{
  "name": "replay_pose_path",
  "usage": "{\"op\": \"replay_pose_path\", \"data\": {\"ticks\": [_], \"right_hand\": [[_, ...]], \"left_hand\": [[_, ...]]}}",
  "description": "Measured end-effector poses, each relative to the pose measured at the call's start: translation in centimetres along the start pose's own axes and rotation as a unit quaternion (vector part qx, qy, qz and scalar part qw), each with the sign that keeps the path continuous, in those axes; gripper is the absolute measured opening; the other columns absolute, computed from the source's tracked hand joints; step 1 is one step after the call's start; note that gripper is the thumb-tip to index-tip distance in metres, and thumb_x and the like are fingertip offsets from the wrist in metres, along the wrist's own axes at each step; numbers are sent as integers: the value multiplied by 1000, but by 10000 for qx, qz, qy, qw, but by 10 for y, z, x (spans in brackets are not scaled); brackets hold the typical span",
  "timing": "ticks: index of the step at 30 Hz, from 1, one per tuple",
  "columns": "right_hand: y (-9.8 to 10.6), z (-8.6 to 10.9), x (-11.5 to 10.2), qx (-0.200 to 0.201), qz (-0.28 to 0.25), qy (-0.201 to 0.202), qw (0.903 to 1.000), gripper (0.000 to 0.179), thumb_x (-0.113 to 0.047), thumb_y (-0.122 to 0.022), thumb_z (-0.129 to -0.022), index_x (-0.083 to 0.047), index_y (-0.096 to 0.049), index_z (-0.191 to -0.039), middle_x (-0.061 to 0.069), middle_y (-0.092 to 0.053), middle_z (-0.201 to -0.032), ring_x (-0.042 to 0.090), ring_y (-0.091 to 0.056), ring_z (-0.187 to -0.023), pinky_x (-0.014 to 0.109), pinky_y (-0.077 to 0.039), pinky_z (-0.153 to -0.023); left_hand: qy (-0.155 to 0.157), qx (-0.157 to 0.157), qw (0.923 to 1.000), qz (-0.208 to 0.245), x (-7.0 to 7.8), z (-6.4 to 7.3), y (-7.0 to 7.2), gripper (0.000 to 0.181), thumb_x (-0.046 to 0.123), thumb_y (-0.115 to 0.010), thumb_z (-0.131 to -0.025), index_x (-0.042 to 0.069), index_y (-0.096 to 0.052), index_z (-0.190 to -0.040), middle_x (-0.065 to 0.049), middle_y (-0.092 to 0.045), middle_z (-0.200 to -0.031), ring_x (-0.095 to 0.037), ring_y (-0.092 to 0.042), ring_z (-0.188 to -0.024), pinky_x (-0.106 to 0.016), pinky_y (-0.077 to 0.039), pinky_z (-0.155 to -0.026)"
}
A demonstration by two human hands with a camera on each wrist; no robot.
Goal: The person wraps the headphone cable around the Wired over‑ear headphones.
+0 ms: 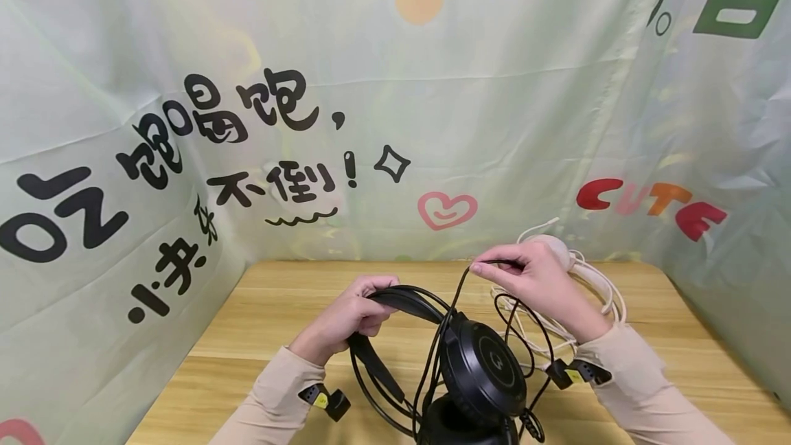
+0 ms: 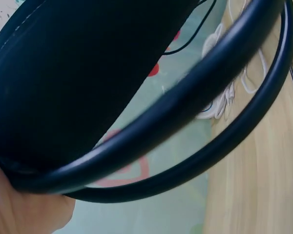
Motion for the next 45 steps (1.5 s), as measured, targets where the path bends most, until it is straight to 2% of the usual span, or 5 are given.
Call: {"op": "replay_pose_path", "data": {"ticks": [11, 23, 33, 40, 45], "right_hand": [[-14, 2, 12, -149, -310, -250, 9991, 6, -17, -78, -99, -17, -84, -100, -3, -80, -90, 4, -57, -67, 22, -51, -62], [-27, 2, 17, -364, -409, 64, 9985, 11, -12, -75, -101, -19, -83, -99, -7, -75, -84, 2, -51, -63, 24, -48, -57], [-39, 2, 24, -657, -451, 96, 9968, 14, -12, -70, -104, -17, -83, -104, -7, -81, -96, 5, -69, -81, 23, -58, -74], [-47, 4, 30, -799, -890, 221, 9926, 17, -5, -64, -105, -7, -81, -106, -5, -80, -94, -1, -70, -82, 22, -59, -72], [-52, 5, 30, -910, -1308, 399, 9864, 16, -1, -63, -104, 1, -78, -108, -15, -77, -95, -1, -68, -81, 22, -58, -71]], "left_hand": [[-102, 47, 9996, 276, 1, 1, 1, 19, 5, -54, -100, 14, -51, -84, 12, -29, -55, -5, -20, -44, -21, -16, -43], [-232, 76, 9982, 552, 2, 2, 4, 19, 5, -53, -102, 15, -52, -86, 12, -28, -55, -4, -19, -43, -23, -14, -43], [-393, 239, 9963, 732, 1, 2, 7, 20, 2, -48, -100, 15, -50, -86, 9, -27, -55, -5, -21, -44, -22, -16, -44], [-615, 286, 9940, 860, 6, 2, 7, 21, 3, -48, -101, 16, -49, -85, 8, -27, -57, -6, -18, -45, -24, -13, -43], [-639, 395, 9927, 942, 6, 2, 7, 22, 0, -46, -98, 16, -47, -83, 8, -28, -57, -5, -21, -46, -23, -15, -43]]}}
Point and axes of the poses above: each hand's wrist, its own z-axis away from the middle knuckle, its own y-axis out of the back of the hand, x = y × z, the point moved 8 cm from there along -z, towards the middle knuckle
